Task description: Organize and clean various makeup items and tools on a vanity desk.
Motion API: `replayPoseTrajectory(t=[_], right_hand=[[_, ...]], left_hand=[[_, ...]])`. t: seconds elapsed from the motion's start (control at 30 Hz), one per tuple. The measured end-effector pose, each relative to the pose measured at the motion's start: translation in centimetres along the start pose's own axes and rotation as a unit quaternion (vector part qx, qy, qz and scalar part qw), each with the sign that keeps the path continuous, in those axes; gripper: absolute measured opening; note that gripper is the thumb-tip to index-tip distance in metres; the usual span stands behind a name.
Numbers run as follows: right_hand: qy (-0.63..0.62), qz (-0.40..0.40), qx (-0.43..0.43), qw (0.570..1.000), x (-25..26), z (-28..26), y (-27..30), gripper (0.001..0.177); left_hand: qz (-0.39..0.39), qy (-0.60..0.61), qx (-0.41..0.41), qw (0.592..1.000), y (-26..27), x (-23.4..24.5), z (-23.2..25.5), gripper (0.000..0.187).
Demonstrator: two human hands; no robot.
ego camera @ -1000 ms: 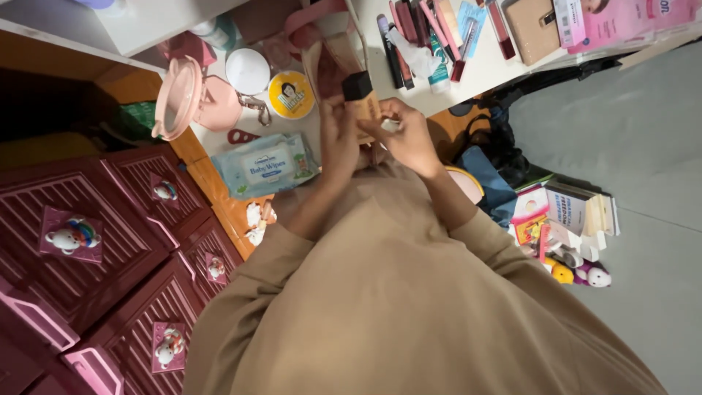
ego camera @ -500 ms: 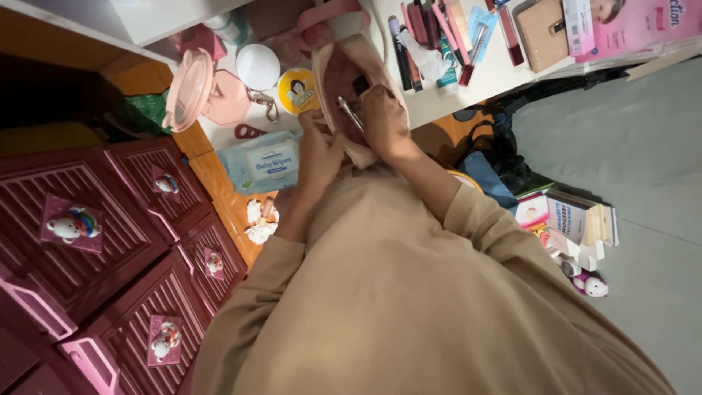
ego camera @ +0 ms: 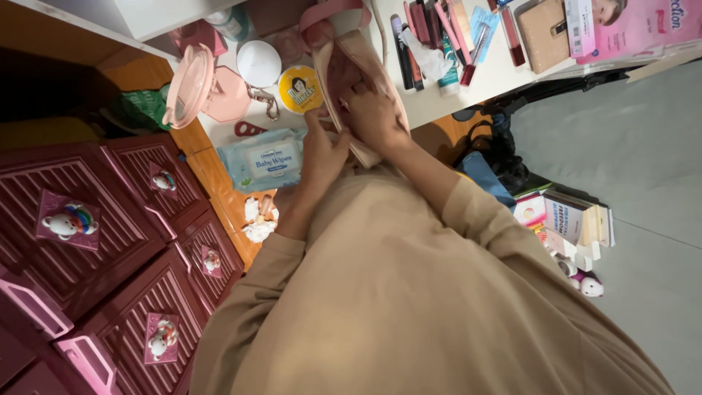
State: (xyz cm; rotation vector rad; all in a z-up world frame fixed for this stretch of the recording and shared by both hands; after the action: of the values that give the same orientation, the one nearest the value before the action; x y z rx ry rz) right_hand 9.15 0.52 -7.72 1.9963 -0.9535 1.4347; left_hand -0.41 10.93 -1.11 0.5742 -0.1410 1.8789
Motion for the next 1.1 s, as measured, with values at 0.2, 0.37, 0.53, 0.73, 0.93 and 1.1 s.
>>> replayPoseTrajectory(t=[0.2, 0.37, 0.53, 0.73, 0.93, 1.1], right_hand=[[0.110, -0.060, 0.038, 0.991, -6.0, 1.3, -1.6, 0.010], [-0.009, -0.037, 0.009, 0.999, -9.1, 4.6, -2.1, 0.010], [-0.094, -0.028, 0.012, 0.995, -5.9, 4.0, -2.0, 0.011], [-0.454, 0.040, -0.077, 0.887, 10.6, 2.3, 1.6, 0.024], [-0.455, 0.128, -0.157, 0.867, 5.1, 11.9, 5.0, 0.011], [-0.430, 0.163, -0.171, 0.872, 1.6, 12.8, 6.3, 0.006]], left_hand=[[-0.053, 0.012, 0.134, 0.990, 0.1, -0.1, 0.0, 0.050], [-0.044, 0.008, 0.079, 0.996, 0.2, 0.2, 0.7, 0.053], [-0.056, 0.010, 0.085, 0.995, 0.1, 0.0, 0.8, 0.053], [-0.036, 0.042, 0.057, 0.997, 0.2, 0.1, 0.0, 0.059], [-0.013, 0.000, -0.008, 1.000, 0.2, 0.1, 0.8, 0.071], [0.002, -0.037, -0.033, 0.999, 0.1, 0.1, 1.5, 0.069]])
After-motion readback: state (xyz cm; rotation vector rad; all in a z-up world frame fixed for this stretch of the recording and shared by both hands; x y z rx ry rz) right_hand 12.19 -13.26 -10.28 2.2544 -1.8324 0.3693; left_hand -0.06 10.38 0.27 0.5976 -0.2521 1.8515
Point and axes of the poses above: each hand's wrist, its own y-axis away from the middle knuckle, its own x-axis out of the back of the hand, z = x × y, the point moved 6 cm from there along -y, towards the middle knuckle, and after that the axes turned 8 degrees about x, right-handed, at the moved point
